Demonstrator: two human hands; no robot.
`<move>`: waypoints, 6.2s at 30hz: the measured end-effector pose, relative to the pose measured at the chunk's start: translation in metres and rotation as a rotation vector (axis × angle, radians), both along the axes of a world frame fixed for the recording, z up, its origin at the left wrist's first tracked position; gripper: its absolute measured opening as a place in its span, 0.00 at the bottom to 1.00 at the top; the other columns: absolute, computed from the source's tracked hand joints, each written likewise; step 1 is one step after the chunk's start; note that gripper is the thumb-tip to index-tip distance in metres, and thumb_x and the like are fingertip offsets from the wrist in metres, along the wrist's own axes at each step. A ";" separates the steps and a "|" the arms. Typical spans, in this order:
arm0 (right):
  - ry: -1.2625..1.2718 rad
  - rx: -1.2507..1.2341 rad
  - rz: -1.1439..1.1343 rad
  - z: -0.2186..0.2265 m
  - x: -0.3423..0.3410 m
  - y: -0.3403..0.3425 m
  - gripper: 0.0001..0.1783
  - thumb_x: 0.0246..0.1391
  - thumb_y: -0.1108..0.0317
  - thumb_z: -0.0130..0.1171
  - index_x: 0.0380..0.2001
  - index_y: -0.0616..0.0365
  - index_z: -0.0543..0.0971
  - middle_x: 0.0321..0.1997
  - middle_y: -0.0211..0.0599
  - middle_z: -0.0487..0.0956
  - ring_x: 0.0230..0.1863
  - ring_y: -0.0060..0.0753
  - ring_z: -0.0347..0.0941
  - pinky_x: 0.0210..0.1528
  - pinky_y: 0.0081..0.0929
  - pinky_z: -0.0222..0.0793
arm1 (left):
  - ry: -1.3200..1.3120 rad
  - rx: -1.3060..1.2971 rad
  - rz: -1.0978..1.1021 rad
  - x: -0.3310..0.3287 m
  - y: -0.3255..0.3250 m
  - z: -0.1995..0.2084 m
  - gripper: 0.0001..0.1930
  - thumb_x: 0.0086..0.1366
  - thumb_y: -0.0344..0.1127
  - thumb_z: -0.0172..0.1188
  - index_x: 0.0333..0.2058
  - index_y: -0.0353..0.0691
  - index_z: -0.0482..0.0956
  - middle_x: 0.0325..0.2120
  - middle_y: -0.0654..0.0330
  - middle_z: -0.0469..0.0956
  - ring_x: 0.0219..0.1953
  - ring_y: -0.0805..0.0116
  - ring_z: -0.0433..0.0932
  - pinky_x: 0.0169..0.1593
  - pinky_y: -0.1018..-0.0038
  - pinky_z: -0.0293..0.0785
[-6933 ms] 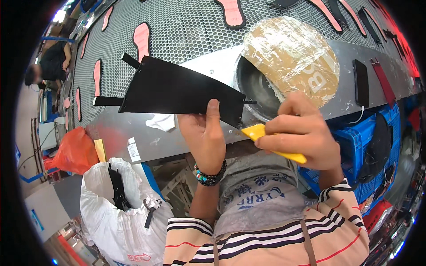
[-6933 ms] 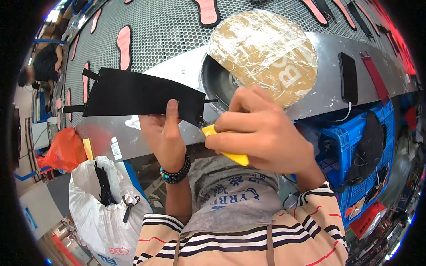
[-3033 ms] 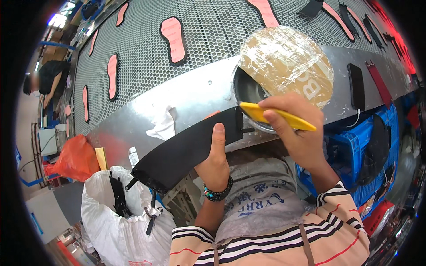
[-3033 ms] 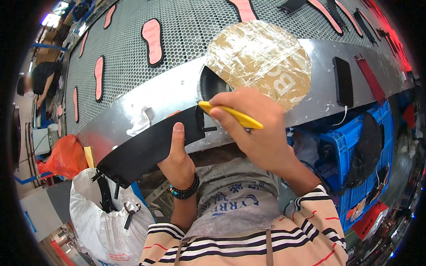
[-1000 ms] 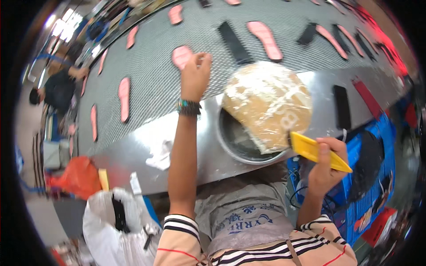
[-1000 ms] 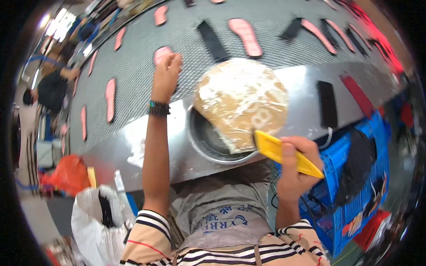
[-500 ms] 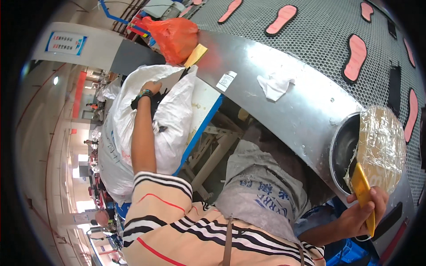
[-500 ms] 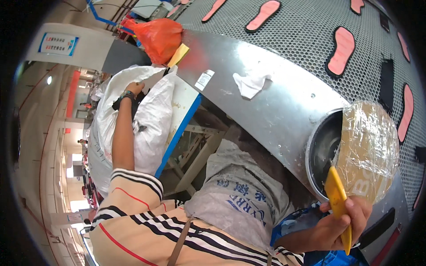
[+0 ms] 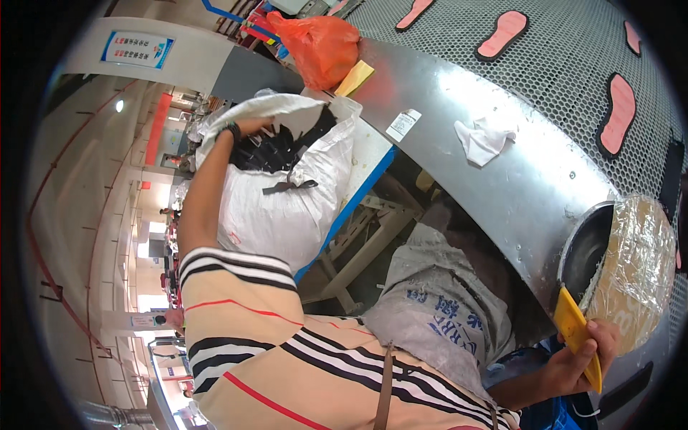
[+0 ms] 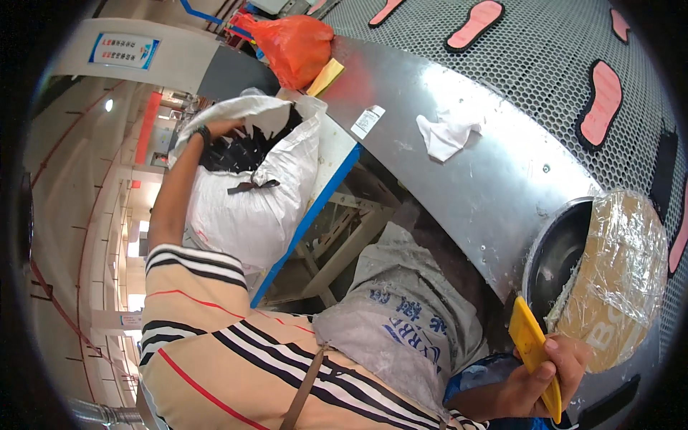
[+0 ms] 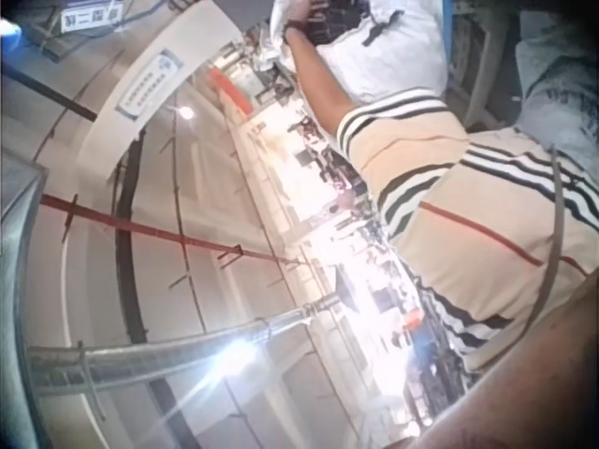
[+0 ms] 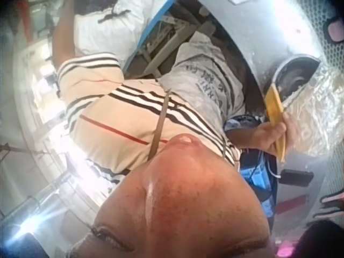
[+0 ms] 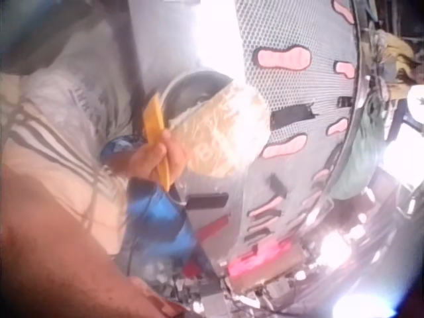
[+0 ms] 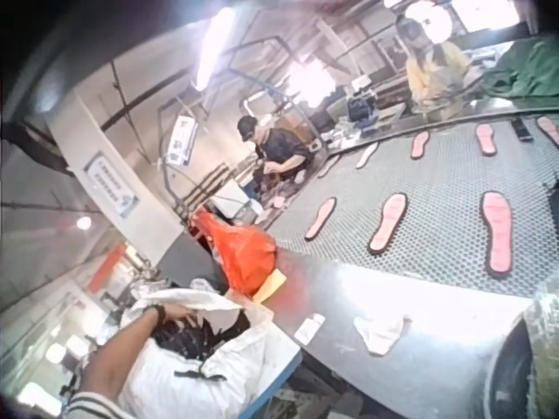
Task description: Applying glue to the edges of shoe upper components using a handheld spreader.
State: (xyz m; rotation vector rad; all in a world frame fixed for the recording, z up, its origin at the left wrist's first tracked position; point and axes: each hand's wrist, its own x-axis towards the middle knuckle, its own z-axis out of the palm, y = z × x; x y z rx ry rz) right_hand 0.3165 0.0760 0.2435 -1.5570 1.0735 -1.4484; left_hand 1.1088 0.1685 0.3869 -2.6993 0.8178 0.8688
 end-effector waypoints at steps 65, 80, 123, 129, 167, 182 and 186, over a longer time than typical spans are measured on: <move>-0.300 0.219 0.232 0.086 0.154 0.008 0.15 0.59 0.59 0.57 0.28 0.61 0.79 0.27 0.39 0.75 0.30 0.28 0.69 0.34 0.24 0.61 | -0.638 -0.059 -0.532 -0.071 -0.025 0.064 0.16 0.64 0.42 0.53 0.35 0.34 0.81 0.32 0.45 0.82 0.38 0.47 0.81 0.44 0.58 0.76; -0.426 0.208 0.181 0.092 0.194 0.026 0.10 0.63 0.65 0.47 0.32 0.61 0.71 0.34 0.38 0.68 0.42 0.32 0.66 0.47 0.25 0.64 | -0.707 0.326 -0.324 -0.053 0.005 0.036 0.40 0.57 0.74 0.51 0.51 0.43 0.83 0.51 0.47 0.81 0.54 0.48 0.79 0.59 0.51 0.71; -0.633 0.219 0.088 0.108 0.134 0.069 0.12 0.54 0.64 0.61 0.26 0.64 0.79 0.25 0.40 0.77 0.29 0.27 0.70 0.33 0.23 0.61 | 0.345 -0.344 -0.080 -0.158 -0.240 -0.002 0.50 0.62 0.81 0.32 0.56 0.37 0.74 0.38 0.42 0.79 0.37 0.49 0.83 0.39 0.54 0.82; -0.615 0.251 0.141 0.112 0.132 0.072 0.12 0.56 0.64 0.60 0.28 0.65 0.79 0.28 0.40 0.76 0.30 0.26 0.70 0.35 0.22 0.63 | -0.222 -0.300 -0.823 -0.019 -0.265 -0.098 0.24 0.65 0.47 0.60 0.56 0.41 0.75 0.37 0.47 0.81 0.40 0.54 0.82 0.46 0.58 0.79; 0.541 0.052 -0.155 0.076 0.103 -0.006 0.10 0.49 0.77 0.67 0.37 0.59 0.83 0.32 0.39 0.81 0.35 0.42 0.73 0.39 0.33 0.67 | 1.599 -1.074 0.153 -0.421 -0.093 -0.068 0.25 0.76 0.58 0.40 0.50 0.40 0.66 0.32 0.40 0.82 0.34 0.58 0.84 0.36 0.70 0.81; -0.019 0.350 -0.241 0.094 0.115 0.007 0.06 0.59 0.72 0.63 0.38 0.63 0.81 0.36 0.34 0.80 0.39 0.22 0.75 0.43 0.19 0.68 | 0.796 -1.361 0.163 -0.456 -0.108 -0.100 0.20 0.73 0.47 0.57 0.46 0.31 0.75 0.36 0.62 0.76 0.34 0.77 0.73 0.38 0.79 0.71; 0.049 0.162 -0.189 0.106 0.130 0.014 0.06 0.58 0.75 0.63 0.38 0.62 0.81 0.35 0.36 0.81 0.35 0.24 0.75 0.39 0.22 0.69 | 0.789 -1.384 0.194 -0.461 -0.111 -0.094 0.20 0.74 0.45 0.57 0.46 0.30 0.75 0.36 0.64 0.76 0.34 0.77 0.72 0.39 0.79 0.70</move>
